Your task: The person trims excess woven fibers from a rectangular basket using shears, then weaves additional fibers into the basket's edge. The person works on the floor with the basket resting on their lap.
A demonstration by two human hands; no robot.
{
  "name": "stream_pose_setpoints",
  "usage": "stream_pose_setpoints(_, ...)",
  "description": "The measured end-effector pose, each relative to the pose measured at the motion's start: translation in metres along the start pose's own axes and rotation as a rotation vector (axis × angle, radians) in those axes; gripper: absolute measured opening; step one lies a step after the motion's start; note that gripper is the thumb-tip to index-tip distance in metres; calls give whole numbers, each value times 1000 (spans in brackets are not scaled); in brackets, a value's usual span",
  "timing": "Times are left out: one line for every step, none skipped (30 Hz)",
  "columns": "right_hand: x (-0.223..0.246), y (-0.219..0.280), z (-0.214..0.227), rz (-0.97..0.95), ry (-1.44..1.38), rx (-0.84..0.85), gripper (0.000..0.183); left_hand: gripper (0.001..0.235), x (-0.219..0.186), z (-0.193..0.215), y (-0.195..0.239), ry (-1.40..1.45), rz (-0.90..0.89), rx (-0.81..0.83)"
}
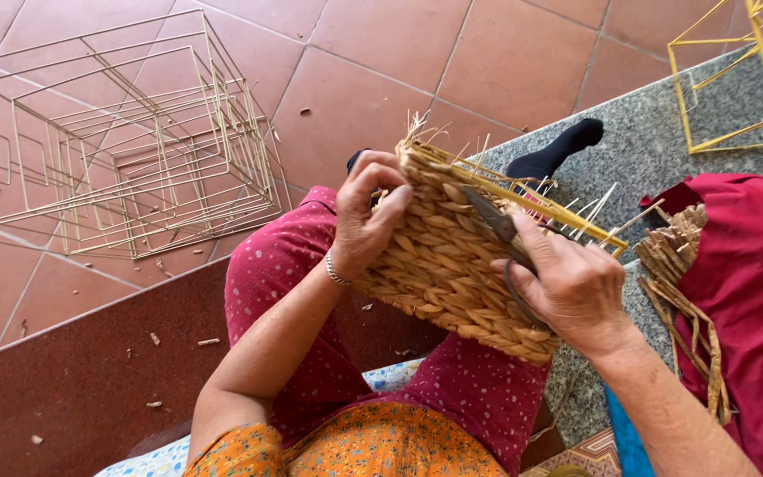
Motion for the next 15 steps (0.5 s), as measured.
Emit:
stream_pose_setpoints(-11,0,4,-90,-97,2,62,10,7,5,3,58,63,-38)
stream_pose_setpoints(-21,0,8,-180,-194,3,59,14,13,5,4,85,112,-51)
stream_pose_setpoints(-30,2,10,-275,-295,8,55,18,19,6,8,110,166,-61)
stream_pose_setpoints(-29,2,13,-272,-284,29,57,22,24,6,12,135,221,-71)
stream_pose_setpoints(-30,0,17,-269,-273,48,59,25,21,6,13,56,188,-70)
stream_pose_setpoints(-30,-2,19,-266,-263,67,62,29,17,6,14,-22,156,-68)
stream_pose_setpoints(-29,-3,20,-273,-228,103,62,32,13,6,15,-100,126,-66)
stream_pose_setpoints(-27,-5,20,-279,-193,139,63,33,12,7,17,-114,115,-60)
stream_pose_setpoints(-26,-7,19,-282,-158,175,63,34,10,7,18,-129,103,-56)
stream_pose_setpoints(-25,-8,19,-283,-142,203,63,35,9,7,19,-145,91,-53)
stream_pose_setpoints(-24,-10,19,-284,-126,232,64,35,9,7,21,-148,91,-53)
stream_pose_setpoints(-22,-12,18,-285,-111,261,64,35,9,8,21,-152,91,-54)
stream_pose_setpoints(-21,-13,18,-287,-84,283,64,36,9,9,22,-155,90,-55)
stream_pose_setpoints(-20,-15,17,-289,-57,305,63,36,9,9,22,-149,92,-55)
stream_pose_setpoints(-20,-15,16,-293,-30,326,63,36,9,9,22,-143,94,-54)
Point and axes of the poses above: each hand's wrist, its own y-axis away from the middle knuckle, its own z-axis out of the back of the hand, x = y × z, the point moved 10 cm from there along -y, towards the middle knuckle, and after that the axes turned 1 degree about -x, right-handed, at the moved point
